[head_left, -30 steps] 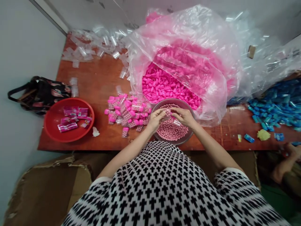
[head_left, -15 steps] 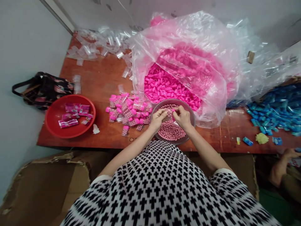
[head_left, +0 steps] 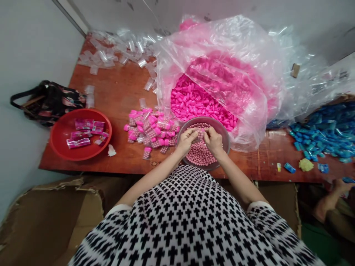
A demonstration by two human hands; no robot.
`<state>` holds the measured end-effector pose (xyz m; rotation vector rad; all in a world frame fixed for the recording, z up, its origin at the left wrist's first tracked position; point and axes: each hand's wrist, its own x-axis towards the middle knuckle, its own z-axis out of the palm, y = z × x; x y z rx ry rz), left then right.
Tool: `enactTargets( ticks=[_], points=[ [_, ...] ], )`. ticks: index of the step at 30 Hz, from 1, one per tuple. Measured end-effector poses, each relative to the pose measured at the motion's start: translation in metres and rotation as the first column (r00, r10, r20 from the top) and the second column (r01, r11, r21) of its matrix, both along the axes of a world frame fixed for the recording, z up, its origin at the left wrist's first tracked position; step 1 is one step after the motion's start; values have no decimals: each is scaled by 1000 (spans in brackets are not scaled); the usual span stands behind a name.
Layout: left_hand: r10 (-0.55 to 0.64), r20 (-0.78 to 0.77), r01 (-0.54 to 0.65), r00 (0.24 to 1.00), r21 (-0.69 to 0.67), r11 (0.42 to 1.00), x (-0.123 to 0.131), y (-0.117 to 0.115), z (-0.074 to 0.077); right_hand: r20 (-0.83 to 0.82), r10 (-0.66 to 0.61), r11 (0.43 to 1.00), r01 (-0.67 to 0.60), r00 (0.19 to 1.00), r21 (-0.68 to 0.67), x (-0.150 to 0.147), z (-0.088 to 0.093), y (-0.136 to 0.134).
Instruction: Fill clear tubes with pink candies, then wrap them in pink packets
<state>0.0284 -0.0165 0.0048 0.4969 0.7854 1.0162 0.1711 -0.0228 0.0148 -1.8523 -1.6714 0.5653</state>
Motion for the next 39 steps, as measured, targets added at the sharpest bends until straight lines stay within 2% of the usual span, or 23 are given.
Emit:
enactTargets(
  ticks=[3,5,7,9,11,13,16,19,21,25,27,31,34,39],
  points=[
    [0,19,0,1000,6,1000,-2,3,3,-325,35,998,-51,945,-39,-4,3,-9],
    [0,24,0,1000,14,1000,-3,5,5,-553,-18,995,-38,833,-90,-2,4,-12],
    [-1,21,0,1000,22,1000,-4,6,5,-725,-84,989,-34,683,-147,3,4,-11],
    [-26,19,25,999,37,999,-4,6,5,-817,-141,975,-64,560,-212,9,3,-6],
    [-50,16,50,999,56,997,-4,6,4,-845,-160,959,-125,511,-256,13,4,0],
    [-45,2,45,999,64,997,-3,6,4,-828,-108,951,-185,550,-247,14,6,4],
    [-21,-25,23,999,59,998,-2,7,5,-775,24,960,-230,631,-157,12,9,4],
    [-31,-11,31,999,49,998,-2,8,7,-782,53,959,-249,622,-133,15,6,3],
    [-51,9,51,999,31,998,-3,7,8,-755,65,962,-241,653,-125,22,5,6],
    [-65,-54,68,996,59,996,-8,5,6,-528,158,986,-162,834,40,36,20,14],
    [-65,-157,86,985,129,988,-10,5,2,-367,261,965,-235,893,114,37,33,16],
    [-27,-386,157,922,310,938,-12,6,-5,-114,464,884,-452,878,118,29,47,18],
    [39,-494,192,868,408,892,-14,5,-2,-18,520,850,-514,854,115,24,44,16],
    [78,-553,261,829,507,821,-20,6,6,108,566,811,-576,817,106,23,37,7]
  ],
)
